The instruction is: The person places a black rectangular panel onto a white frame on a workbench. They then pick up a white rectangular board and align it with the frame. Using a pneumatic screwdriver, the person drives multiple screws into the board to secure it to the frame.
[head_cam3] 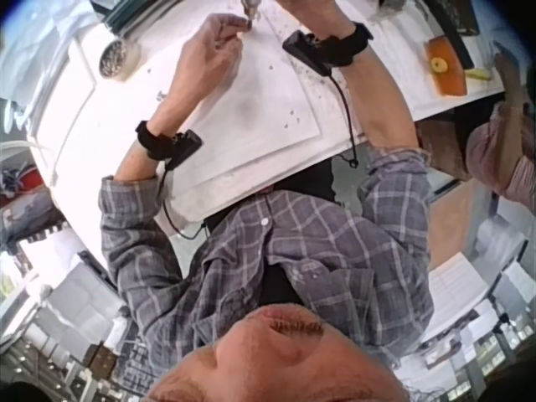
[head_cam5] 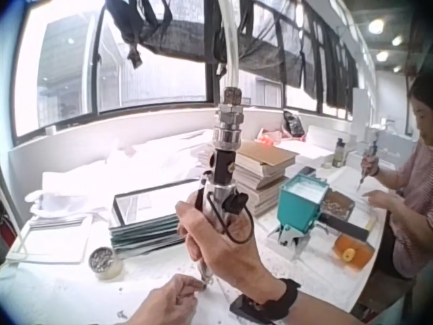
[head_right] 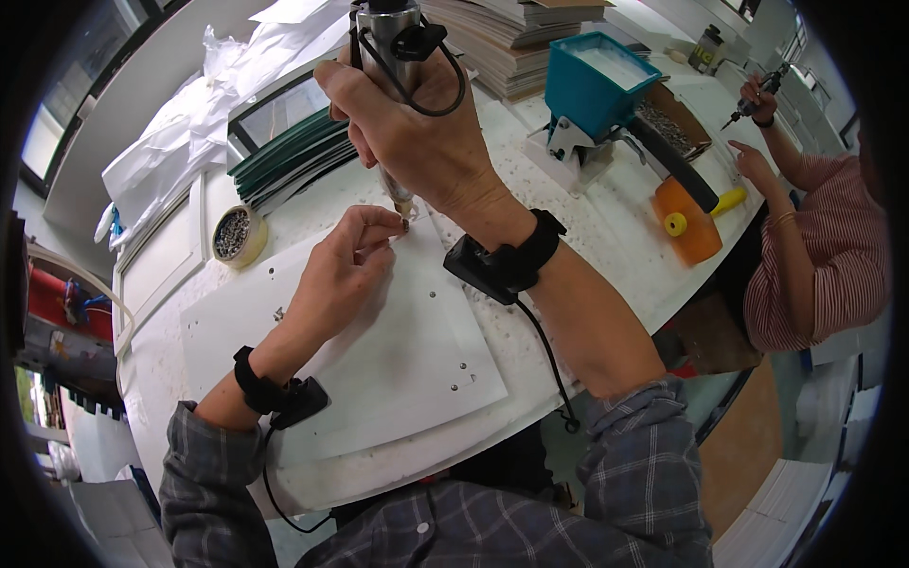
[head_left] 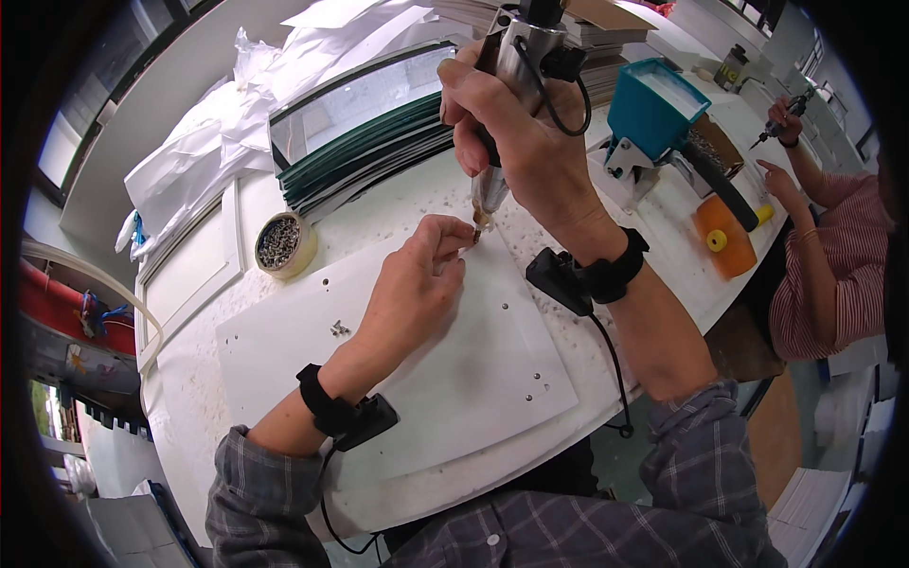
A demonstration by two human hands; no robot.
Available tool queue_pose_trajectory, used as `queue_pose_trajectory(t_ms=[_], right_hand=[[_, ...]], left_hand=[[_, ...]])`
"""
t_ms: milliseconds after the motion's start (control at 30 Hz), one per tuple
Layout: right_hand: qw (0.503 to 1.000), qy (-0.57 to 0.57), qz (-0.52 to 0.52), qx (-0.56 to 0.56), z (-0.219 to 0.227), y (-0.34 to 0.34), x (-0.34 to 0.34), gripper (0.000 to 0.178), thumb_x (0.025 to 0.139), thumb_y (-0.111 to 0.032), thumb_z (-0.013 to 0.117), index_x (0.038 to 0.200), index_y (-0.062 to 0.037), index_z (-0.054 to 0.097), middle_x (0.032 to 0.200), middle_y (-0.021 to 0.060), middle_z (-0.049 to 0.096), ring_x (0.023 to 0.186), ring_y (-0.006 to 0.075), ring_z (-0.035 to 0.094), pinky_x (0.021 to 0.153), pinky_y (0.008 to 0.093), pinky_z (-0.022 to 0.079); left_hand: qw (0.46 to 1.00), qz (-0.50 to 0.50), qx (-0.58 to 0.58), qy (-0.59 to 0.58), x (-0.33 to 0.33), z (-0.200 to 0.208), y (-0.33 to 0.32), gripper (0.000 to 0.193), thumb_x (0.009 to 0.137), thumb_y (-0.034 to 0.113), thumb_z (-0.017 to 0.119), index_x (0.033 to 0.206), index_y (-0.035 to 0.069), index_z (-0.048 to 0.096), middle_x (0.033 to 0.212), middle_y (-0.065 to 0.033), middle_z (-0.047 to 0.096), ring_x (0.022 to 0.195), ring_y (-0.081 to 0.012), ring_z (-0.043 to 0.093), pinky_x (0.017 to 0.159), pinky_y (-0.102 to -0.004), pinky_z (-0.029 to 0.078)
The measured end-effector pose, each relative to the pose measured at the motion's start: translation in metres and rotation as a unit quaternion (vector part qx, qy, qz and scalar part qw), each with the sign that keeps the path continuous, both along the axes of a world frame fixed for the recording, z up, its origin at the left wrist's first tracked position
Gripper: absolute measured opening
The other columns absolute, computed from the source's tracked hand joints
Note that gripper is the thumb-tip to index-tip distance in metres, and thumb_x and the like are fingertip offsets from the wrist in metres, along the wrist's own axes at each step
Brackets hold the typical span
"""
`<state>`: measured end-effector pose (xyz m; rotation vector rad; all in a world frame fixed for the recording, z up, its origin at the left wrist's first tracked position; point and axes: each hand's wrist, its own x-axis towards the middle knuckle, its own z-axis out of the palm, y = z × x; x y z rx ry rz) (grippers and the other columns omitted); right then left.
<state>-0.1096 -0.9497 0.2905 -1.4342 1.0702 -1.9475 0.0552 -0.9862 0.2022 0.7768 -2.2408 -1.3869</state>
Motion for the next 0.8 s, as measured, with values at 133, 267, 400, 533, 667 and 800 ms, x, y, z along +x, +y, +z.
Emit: queue_pose_trajectory(t_ms=[133, 267, 400, 533, 667, 800], right_hand=[[1.0, -0.002, 0.006, -0.007, 0.0, 0.0, 0.0, 0.023, 0.096, -0.024, 0.069, 0.085, -0.0053, 0.063, 0.07, 0.0014, 0.06, 0.05, 0.008, 0.054, 0.047, 0.0274, 0.045], [0.999, 0.033, 0.019, 0.01, -0.004, -0.003, -0.002, 0.03, 0.096, -0.028, 0.069, 0.076, -0.0076, 0.061, 0.061, -0.0008, 0.057, 0.049, 0.0065, 0.052, 0.046, 0.025, 0.042], [0.996, 0.078, 0.028, 0.024, -0.009, -0.008, 0.002, 0.039, 0.097, -0.033, 0.07, 0.068, -0.0094, 0.058, 0.054, -0.0026, 0.053, 0.047, 0.006, 0.05, 0.046, 0.0246, 0.04], [0.996, 0.042, 0.066, 0.029, -0.012, -0.011, 0.009, 0.04, 0.095, -0.032, 0.072, 0.066, -0.0096, 0.057, 0.054, -0.0022, 0.054, 0.046, 0.006, 0.05, 0.046, 0.025, 0.04], [0.993, 0.075, 0.083, 0.032, -0.009, -0.015, 0.011, 0.027, 0.096, -0.028, 0.07, 0.08, -0.0077, 0.061, 0.065, 0.0003, 0.06, 0.048, 0.0062, 0.052, 0.047, 0.0238, 0.042], [0.996, 0.072, 0.039, -0.028, 0.008, -0.007, -0.002, 0.021, 0.1, -0.027, 0.063, 0.094, -0.0066, 0.06, 0.082, 0.0045, 0.062, 0.049, 0.0062, 0.05, 0.048, 0.0246, 0.043]], left_hand=[[1.0, -0.003, 0.01, 0.008, 0.002, 0.0, 0.0, 0.031, 0.099, -0.001, 0.051, 0.13, 0.0, 0.051, 0.125, -0.0126, 0.068, 0.11, -0.0176, 0.065, 0.097, -0.0308, 0.05], [1.0, 0.001, 0.0, -0.013, 0.003, 0.002, 0.004, 0.035, 0.1, 0.0, 0.049, 0.135, 0.002, 0.047, 0.13, -0.0137, 0.064, 0.113, -0.0188, 0.063, 0.097, -0.0322, 0.05], [1.0, -0.001, -0.026, -0.005, 0.004, -0.001, 0.005, 0.04, 0.1, -0.001, 0.048, 0.139, 0.004, 0.042, 0.137, -0.0152, 0.057, 0.118, -0.0225, 0.062, 0.098, -0.0357, 0.051], [0.999, -0.003, -0.032, -0.005, 0.005, -0.002, 0.005, 0.041, 0.099, -0.001, 0.047, 0.14, 0.003, 0.041, 0.139, -0.0158, 0.055, 0.12, -0.0251, 0.062, 0.1, -0.0378, 0.051], [0.999, 0.004, -0.022, 0.038, 0.019, 0.0, 0.001, 0.039, 0.1, -0.002, 0.049, 0.139, 0.003, 0.045, 0.137, -0.0152, 0.057, 0.117, -0.0242, 0.063, 0.099, -0.0372, 0.051], [0.985, 0.064, -0.159, -0.008, 0.069, 0.04, 0.008, 0.037, 0.1, -0.002, 0.054, 0.136, 0.006, 0.053, 0.125, -0.0101, 0.067, 0.109, -0.0201, 0.066, 0.089, -0.0332, 0.053]])
